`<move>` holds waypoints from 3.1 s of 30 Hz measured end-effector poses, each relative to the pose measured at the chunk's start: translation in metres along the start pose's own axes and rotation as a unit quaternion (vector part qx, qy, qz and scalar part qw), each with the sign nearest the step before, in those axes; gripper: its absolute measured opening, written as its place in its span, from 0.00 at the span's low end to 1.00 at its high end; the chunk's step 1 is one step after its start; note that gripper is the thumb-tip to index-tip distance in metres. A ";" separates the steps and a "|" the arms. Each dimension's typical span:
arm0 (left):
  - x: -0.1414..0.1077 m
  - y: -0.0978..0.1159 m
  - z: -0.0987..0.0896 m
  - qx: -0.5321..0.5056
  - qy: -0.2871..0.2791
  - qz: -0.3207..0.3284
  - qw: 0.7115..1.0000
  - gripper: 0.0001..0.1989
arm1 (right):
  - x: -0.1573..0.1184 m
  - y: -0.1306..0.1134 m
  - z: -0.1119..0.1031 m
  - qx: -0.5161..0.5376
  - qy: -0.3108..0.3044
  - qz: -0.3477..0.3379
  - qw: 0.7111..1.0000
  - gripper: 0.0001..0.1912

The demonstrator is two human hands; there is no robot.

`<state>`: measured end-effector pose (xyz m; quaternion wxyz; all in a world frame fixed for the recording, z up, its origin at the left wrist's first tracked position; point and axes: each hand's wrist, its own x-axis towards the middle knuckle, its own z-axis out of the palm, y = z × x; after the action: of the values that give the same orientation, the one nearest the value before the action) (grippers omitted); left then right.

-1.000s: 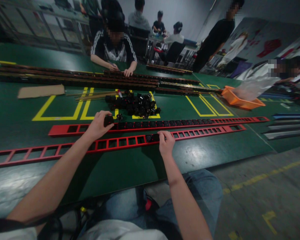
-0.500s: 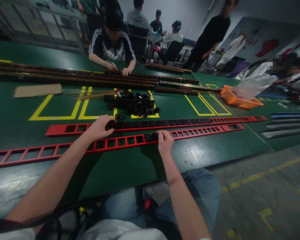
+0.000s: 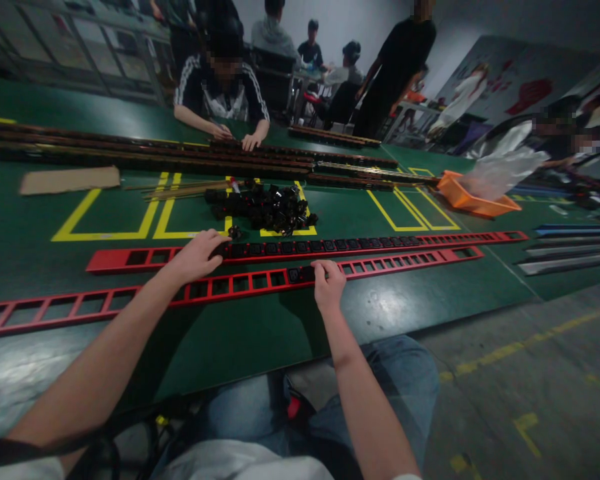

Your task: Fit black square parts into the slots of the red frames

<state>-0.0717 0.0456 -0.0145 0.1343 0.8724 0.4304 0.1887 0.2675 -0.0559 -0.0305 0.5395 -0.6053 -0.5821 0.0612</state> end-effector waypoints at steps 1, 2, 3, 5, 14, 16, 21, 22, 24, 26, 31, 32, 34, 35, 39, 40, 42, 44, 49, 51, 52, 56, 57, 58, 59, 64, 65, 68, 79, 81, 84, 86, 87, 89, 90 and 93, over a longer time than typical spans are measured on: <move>0.000 0.001 0.000 0.007 0.000 -0.002 1.000 0.26 | 0.000 0.000 0.000 0.000 0.000 0.000 1.000 0.13; 0.001 0.001 0.000 0.015 -0.001 -0.003 1.000 0.25 | 0.000 0.000 0.000 -0.001 0.000 0.001 1.000 0.13; 0.001 0.002 0.000 0.024 -0.003 -0.004 1.000 0.25 | 0.000 -0.001 0.000 -0.002 -0.001 0.002 1.000 0.13; 0.002 0.003 0.000 0.034 -0.007 -0.005 0.999 0.24 | 0.000 -0.001 -0.001 -0.002 -0.001 0.003 1.000 0.13; 0.000 0.002 -0.001 0.008 0.015 0.015 1.000 0.23 | 0.000 0.002 0.000 0.005 0.001 -0.008 1.000 0.13; 0.000 0.002 -0.001 0.003 0.017 0.018 1.000 0.22 | 0.000 0.002 0.000 0.006 0.002 -0.009 1.000 0.13; -0.001 0.006 -0.003 -0.005 0.019 0.014 1.000 0.20 | 0.000 0.001 0.000 -0.001 0.002 0.000 1.000 0.13; -0.001 0.006 -0.004 -0.007 0.019 0.013 1.000 0.20 | 0.000 0.001 0.000 -0.002 0.002 0.001 1.000 0.13; -0.001 0.008 -0.005 -0.014 0.020 0.011 1.000 0.20 | 0.000 0.001 0.000 0.000 0.002 0.000 1.000 0.13; -0.001 0.008 -0.005 -0.024 0.026 0.011 0.999 0.19 | 0.000 0.001 0.000 0.002 0.001 -0.001 1.000 0.13; 0.001 0.006 -0.003 -0.024 0.050 -0.008 0.998 0.16 | 0.001 0.000 0.000 -0.001 -0.001 0.002 1.000 0.13; 0.001 0.004 -0.002 -0.010 0.050 -0.013 0.999 0.16 | 0.001 0.000 0.000 -0.001 -0.001 0.001 1.000 0.13; 0.002 0.001 0.001 0.022 0.044 -0.025 0.998 0.17 | 0.001 0.000 0.000 -0.003 0.001 0.000 1.000 0.13; 0.003 0.000 0.002 0.033 0.040 -0.031 0.998 0.17 | 0.001 0.000 0.000 -0.003 0.001 0.000 1.000 0.13; 0.004 -0.004 0.007 0.029 0.031 -0.037 0.998 0.18 | 0.001 -0.001 0.000 -0.003 0.001 -0.002 1.000 0.13; 0.004 -0.005 0.007 0.025 0.032 -0.035 0.999 0.18 | 0.001 -0.001 0.000 -0.004 0.001 -0.001 1.000 0.13; 0.004 -0.005 0.008 0.020 0.035 -0.033 0.999 0.18 | 0.001 0.000 0.000 -0.006 0.002 0.002 1.000 0.13; 0.004 -0.006 0.008 0.020 0.039 -0.034 0.998 0.18 | 0.001 0.000 0.001 -0.007 0.002 0.003 1.000 0.13; 0.004 -0.009 0.010 0.009 0.041 -0.037 0.998 0.19 | 0.001 0.000 0.000 -0.010 -0.001 0.001 1.000 0.13; 0.004 -0.010 0.011 0.003 0.040 -0.038 0.998 0.19 | 0.000 0.000 0.000 -0.007 -0.001 0.000 1.000 0.13; 0.005 -0.010 0.011 0.002 0.039 -0.038 0.999 0.19 | 0.000 0.000 0.000 -0.005 0.000 -0.001 1.000 0.13; 0.006 -0.011 0.012 -0.013 0.038 -0.044 0.998 0.18 | 0.000 0.000 0.000 -0.004 0.002 -0.003 1.000 0.13; 0.006 -0.010 0.012 -0.018 0.040 -0.047 0.998 0.17 | 0.000 0.000 0.000 -0.005 0.001 -0.001 1.000 0.13; 0.006 -0.010 0.011 -0.022 0.042 -0.050 0.998 0.16 | 0.000 0.000 0.000 -0.005 0.001 0.000 1.000 0.13; 0.006 -0.010 0.011 -0.025 0.044 -0.050 0.997 0.16 | 0.000 0.000 0.000 -0.005 0.001 0.001 1.000 0.13; 0.006 -0.007 0.008 -0.016 0.048 -0.050 0.997 0.12 | 0.000 0.000 0.000 -0.001 0.002 0.000 1.000 0.13; 0.007 -0.006 0.008 -0.010 0.048 -0.049 0.998 0.11 | 0.000 0.000 0.000 -0.001 0.002 -0.001 1.000 0.13; 0.008 -0.007 0.009 0.013 0.044 -0.035 0.998 0.11 | 0.000 0.001 0.001 0.001 0.004 -0.004 1.000 0.13; 0.011 -0.008 0.009 0.033 -0.019 -0.053 0.998 0.11 | 0.000 0.002 0.001 0.007 -0.003 -0.003 1.000 0.13; 0.011 -0.008 0.010 0.027 -0.020 -0.073 0.997 0.12 | 0.000 0.001 0.001 0.004 -0.003 -0.001 1.000 0.13; 0.012 -0.008 0.010 0.020 -0.028 -0.085 0.996 0.13 | 0.001 0.001 0.001 0.004 -0.002 -0.001 1.000 0.13; 0.014 -0.007 0.008 0.016 -0.034 -0.077 0.996 0.13 | 0.000 0.001 0.001 0.005 0.000 -0.003 1.000 0.13; 0.016 -0.007 0.007 0.011 -0.039 -0.071 0.997 0.13 | 0.000 0.001 0.001 0.004 0.001 -0.003 1.000 0.13; 0.019 -0.008 0.003 -0.012 -0.055 -0.068 0.996 0.13 | 0.000 0.001 0.001 0.003 0.000 -0.003 1.000 0.13; 0.020 -0.008 0.000 -0.033 -0.071 -0.075 0.994 0.13 | 0.000 0.001 0.001 0.002 0.000 -0.003 1.000 0.13; 0.024 -0.009 -0.005 -0.097 -0.119 -0.127 0.980 0.14 | 0.000 0.001 0.000 0.002 0.000 -0.004 1.000 0.14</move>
<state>-0.0670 0.0708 -0.0088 0.2911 0.8098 0.4983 0.1060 0.2679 -0.0553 -0.0308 0.5407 -0.6021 -0.5844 0.0600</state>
